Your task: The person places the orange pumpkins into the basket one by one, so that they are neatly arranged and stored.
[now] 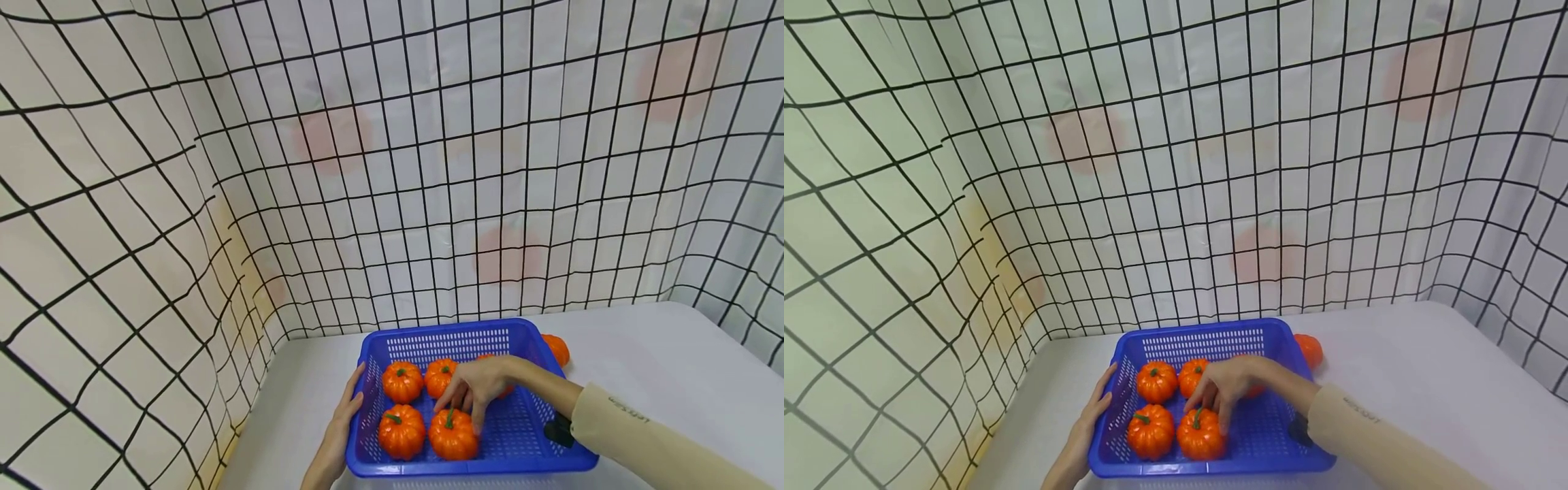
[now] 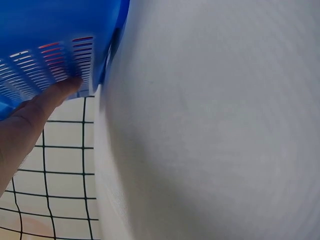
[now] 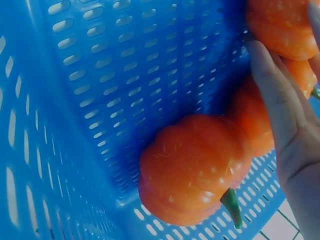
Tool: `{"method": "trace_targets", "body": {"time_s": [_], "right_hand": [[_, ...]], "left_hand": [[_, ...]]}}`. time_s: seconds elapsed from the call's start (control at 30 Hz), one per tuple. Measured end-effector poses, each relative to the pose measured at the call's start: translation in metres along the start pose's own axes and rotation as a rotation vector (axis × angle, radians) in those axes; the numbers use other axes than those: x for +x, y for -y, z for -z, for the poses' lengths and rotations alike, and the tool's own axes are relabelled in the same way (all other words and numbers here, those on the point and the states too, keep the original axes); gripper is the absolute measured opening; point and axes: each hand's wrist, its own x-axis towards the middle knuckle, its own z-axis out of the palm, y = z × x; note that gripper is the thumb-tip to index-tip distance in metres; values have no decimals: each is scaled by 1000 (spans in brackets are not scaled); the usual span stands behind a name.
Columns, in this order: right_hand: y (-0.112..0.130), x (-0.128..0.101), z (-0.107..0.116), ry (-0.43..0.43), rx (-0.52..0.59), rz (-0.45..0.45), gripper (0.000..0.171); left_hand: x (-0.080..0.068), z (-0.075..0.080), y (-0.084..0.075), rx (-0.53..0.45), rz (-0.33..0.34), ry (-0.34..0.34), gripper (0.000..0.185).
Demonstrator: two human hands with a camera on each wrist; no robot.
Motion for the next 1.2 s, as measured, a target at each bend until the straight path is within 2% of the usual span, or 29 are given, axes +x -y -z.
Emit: {"method": "trace_targets", "body": {"time_s": [0.17,0.33,0.43,0.53,0.7,0.77,0.87,1.03,1.2], "right_hand": [[9,-4,0,-34,-23,-11,60],[24,-35,20,-95,-58,47,53],[27,-67,37,-204,-81,129,49],[18,-103,52,-368,-121,179,49],[-20,-155,63,-676,-144,95,52],[-43,-167,62,-777,-130,45,56],[-81,-172,58,-888,-121,-22,63],[-136,-163,43,-950,-71,-95,71],[-171,-151,24,-904,55,-85,74]], "left_hand": [[0,0,0,16,22,-11,61],[0,0,0,19,31,-5,61],[-1,0,1,14,29,2,62],[-1,0,1,12,24,9,62],[-2,2,1,13,17,23,63],[-3,3,2,10,16,28,62],[-4,5,2,5,19,29,61],[-4,5,1,-8,22,44,62],[-3,2,0,-9,30,46,62]]}}
